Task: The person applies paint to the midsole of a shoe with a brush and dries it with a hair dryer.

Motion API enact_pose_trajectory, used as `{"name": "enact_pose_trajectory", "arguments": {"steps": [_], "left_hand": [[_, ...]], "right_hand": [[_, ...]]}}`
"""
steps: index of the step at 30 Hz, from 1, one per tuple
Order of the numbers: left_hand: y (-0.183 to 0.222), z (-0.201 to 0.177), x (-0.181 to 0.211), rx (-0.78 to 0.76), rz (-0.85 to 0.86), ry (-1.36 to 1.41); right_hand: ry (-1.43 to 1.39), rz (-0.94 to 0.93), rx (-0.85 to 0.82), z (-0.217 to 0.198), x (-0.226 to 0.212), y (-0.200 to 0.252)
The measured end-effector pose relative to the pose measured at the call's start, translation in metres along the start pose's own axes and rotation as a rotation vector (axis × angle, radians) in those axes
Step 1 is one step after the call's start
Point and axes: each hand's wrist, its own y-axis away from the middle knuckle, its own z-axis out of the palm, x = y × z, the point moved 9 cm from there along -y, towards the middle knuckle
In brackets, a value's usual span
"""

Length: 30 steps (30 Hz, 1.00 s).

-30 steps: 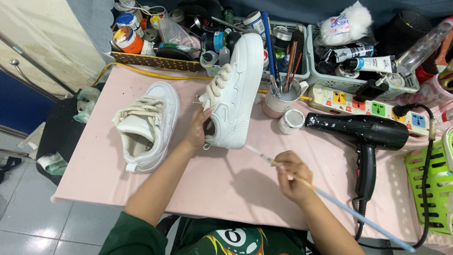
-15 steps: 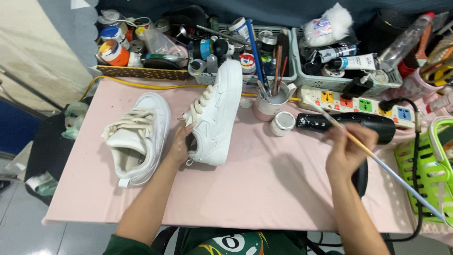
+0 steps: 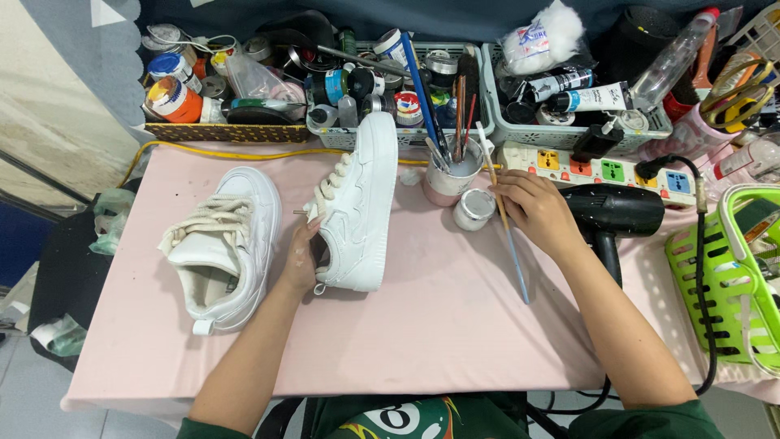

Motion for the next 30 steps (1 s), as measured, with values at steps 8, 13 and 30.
{"name": "enact_pose_trajectory", "arguments": {"steps": [8,13,30], "left_hand": [[0.008,0.038,0.027,0.027,-0.053,0.034],[0.009,0.042,0.027,0.056,-0.08,0.068],[0.029,0.082,0.051,0.187,-0.042,-0.005]], "right_hand": [[0.047,-0.001,-0.077,0.003,-0.003,-0.001],[0.017,0.124,0.124,-0.037,0.008,0.012],[-0.259,1.17,-0.066,-0.021,0.138,0.213]]}}
